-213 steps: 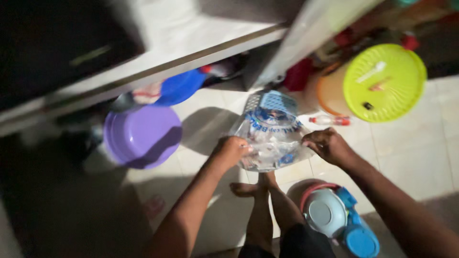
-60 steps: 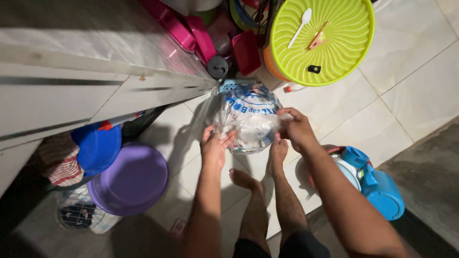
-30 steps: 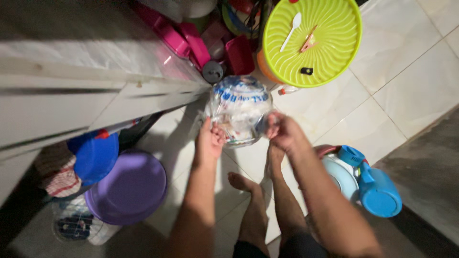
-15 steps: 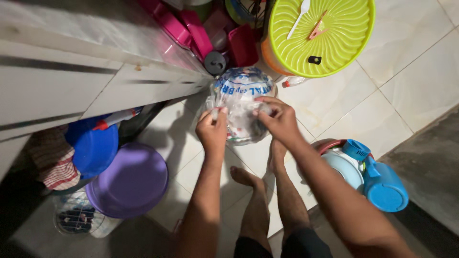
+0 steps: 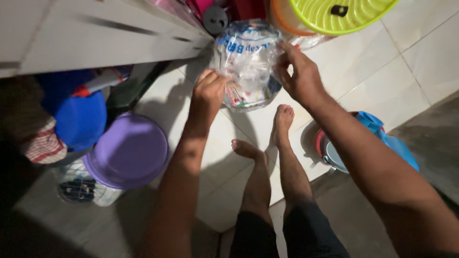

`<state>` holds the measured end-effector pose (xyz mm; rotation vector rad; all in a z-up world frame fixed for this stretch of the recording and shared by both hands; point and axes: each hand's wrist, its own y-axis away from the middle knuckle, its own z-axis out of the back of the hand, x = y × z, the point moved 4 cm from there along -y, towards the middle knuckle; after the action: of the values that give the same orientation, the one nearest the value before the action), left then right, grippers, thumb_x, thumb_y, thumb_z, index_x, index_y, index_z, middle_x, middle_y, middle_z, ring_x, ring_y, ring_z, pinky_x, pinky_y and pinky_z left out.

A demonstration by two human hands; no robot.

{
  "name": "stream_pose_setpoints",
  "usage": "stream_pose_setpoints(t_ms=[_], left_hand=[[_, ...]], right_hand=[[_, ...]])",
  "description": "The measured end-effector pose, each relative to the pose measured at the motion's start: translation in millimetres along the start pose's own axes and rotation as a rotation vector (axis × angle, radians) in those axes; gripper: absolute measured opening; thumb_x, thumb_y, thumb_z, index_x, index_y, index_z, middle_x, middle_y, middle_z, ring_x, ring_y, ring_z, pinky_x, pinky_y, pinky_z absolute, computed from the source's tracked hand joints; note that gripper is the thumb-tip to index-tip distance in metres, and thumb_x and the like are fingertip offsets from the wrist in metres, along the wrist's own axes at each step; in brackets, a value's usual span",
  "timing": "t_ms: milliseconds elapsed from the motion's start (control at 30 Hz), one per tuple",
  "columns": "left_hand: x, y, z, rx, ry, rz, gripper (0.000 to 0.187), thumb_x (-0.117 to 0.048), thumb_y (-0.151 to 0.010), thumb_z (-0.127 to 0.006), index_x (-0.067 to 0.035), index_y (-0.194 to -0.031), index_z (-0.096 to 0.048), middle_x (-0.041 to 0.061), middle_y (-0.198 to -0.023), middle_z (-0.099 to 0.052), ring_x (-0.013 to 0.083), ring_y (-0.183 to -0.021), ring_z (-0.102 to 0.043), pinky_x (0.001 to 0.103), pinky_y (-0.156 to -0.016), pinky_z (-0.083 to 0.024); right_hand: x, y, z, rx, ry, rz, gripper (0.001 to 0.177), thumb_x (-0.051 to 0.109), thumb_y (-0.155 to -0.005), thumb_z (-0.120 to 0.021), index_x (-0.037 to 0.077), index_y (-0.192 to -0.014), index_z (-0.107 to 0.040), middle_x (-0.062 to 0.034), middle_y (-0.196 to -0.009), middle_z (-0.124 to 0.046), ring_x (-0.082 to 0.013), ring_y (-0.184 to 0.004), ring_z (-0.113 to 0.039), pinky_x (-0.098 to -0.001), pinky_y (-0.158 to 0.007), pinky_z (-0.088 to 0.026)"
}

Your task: The person ties the top of a clear plastic trash bag filled with waste, then picks up a second similar bag and ties it as well. They carry both tied bags across the room and place them on the floor.

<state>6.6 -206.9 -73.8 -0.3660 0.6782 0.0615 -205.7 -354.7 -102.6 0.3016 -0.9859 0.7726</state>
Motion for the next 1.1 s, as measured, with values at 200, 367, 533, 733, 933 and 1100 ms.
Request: stream_pose_setpoints(t_ms=[200, 367, 533, 733, 933, 1100], left_hand=[[2.7, -2.1, -6.8, -0.004, 0.259, 0.322, 0.025, 0.0, -0.091, -0.072, 0.006, -0.114, -0.065, 0.015, -0.104, -0.071, 0.0277, -0.096, -0.073, 0.034, -0.082, -0.059], [-9.0, -10.4, -7.8, 0.171, 0.033, 0.024, 0.023, 0.002, -0.088, -0.07, 0.002, -0.111, -0.075, 0.014, -0.102, -0.075, 0.0298, -0.099, -0.07, 0.038, -0.09, -0.057], [-23.1, -13.1, -13.0, 0.276, 0.047, -0.164, 0.023, -0.001, -0.087, -0.067, 0.0, -0.109, -0.073, 0.015, -0.111, -0.076, 0.0317, -0.113, -0.069, 0.039, -0.098, -0.056], [-16.9, -25.2, -50.4, 0.103, 0.29, 0.019, 0.019, -0.001, -0.092, -0.068, 0.002, -0.111, -0.072, 0.015, -0.106, -0.075, 0.0325, -0.106, -0.074, 0.037, -0.094, -0.058], [22.0, -14.5, -94.4, -0.108, 0.693, 0.625, 0.015, -0.006, -0.1, -0.063, 0.003, -0.108, -0.072, 0.006, -0.092, -0.074, 0.0134, -0.083, -0.07, 0.028, -0.076, -0.057], [50.2, -14.2, -110.0, -0.025, 0.771, 0.802, 0.017, -0.008, -0.101, -0.064, 0.003, -0.101, -0.076, 0.001, -0.076, -0.062, 0.0104, -0.068, -0.054, 0.027, -0.061, -0.043]], right_hand=[[30.2, -8.2, 2.7, 0.128, 0.32, 0.473, 0.043, -0.007, -0.076, -0.073, 0.002, -0.118, -0.068, -0.0135, -0.108, -0.07, -0.0318, -0.1, -0.067, -0.0404, -0.089, -0.055], [35.0, -13.1, -9.2, 0.335, 0.335, 0.635, 0.03, 0.005, -0.076, -0.068, 0.001, -0.106, -0.069, -0.0129, -0.114, -0.073, -0.0305, -0.107, -0.068, -0.0392, -0.092, -0.056], [9.9, -25.4, -29.6, 0.456, 0.419, 0.562, 0.032, 0.006, -0.08, -0.065, 0.001, -0.11, -0.071, -0.015, -0.118, -0.073, -0.0306, -0.107, -0.07, -0.0383, -0.093, -0.056], [-11.1, -35.1, -37.1, 0.384, 0.357, 0.485, 0.031, 0.006, -0.08, -0.065, 0.002, -0.111, -0.071, -0.0163, -0.12, -0.071, -0.0324, -0.109, -0.07, -0.0391, -0.094, -0.057], [2.6, -34.5, -16.7, 0.247, 0.223, 0.469, 0.025, 0.003, -0.087, -0.066, -0.002, -0.111, -0.071, -0.0214, -0.142, -0.058, -0.0345, -0.121, -0.066, -0.0385, -0.094, -0.059], [13.1, -36.6, -17.0, 0.545, 0.26, 0.503, 0.021, 0.007, -0.084, -0.07, -0.003, -0.102, -0.073, -0.0197, -0.159, -0.05, -0.0305, -0.112, -0.065, -0.0389, -0.086, -0.058]])
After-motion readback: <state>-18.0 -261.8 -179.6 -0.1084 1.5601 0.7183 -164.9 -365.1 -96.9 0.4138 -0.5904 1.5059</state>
